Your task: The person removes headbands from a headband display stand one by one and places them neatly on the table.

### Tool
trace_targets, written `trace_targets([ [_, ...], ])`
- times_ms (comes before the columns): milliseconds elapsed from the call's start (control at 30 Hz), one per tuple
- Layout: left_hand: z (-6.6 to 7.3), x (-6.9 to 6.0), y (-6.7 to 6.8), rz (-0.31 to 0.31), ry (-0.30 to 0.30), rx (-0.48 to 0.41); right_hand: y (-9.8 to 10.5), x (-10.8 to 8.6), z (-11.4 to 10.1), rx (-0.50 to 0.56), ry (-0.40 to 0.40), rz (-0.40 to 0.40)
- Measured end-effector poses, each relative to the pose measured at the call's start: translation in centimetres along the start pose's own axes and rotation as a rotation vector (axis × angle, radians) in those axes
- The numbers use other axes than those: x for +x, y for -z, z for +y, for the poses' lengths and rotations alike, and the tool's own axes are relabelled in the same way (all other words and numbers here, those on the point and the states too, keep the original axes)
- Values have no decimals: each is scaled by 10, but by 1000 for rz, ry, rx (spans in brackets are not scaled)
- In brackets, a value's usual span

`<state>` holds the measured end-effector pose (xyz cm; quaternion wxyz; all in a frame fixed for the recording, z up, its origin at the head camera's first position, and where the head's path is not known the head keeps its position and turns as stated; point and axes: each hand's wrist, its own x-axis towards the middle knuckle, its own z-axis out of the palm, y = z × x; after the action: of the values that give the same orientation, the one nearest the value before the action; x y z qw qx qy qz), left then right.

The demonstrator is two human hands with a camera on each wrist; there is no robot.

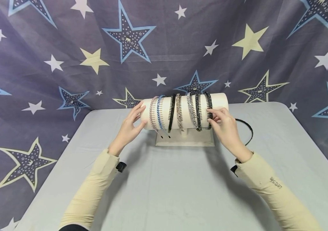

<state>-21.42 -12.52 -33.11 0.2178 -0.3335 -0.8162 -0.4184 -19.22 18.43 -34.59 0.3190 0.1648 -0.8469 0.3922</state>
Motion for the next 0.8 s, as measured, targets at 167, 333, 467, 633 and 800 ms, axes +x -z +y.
trace_targets([
  [167, 0, 0, 0, -12, 30, -6, 4, -1, 1, 6, -10, 4],
  [333, 0, -1, 0, -14, 40, -7, 7, -2, 3, 14, -17, 19],
  [467, -1, -1, 0, -18, 50, -6, 10, -3, 5, 14, -33, 19],
  [633, -2, -1, -1, -10, 33, -6, 12, -4, 8, 6, -49, 21],
  [800, -24, -3, -7, 2, 11, -9, 14, -5, 10, 3, -65, 34],
])
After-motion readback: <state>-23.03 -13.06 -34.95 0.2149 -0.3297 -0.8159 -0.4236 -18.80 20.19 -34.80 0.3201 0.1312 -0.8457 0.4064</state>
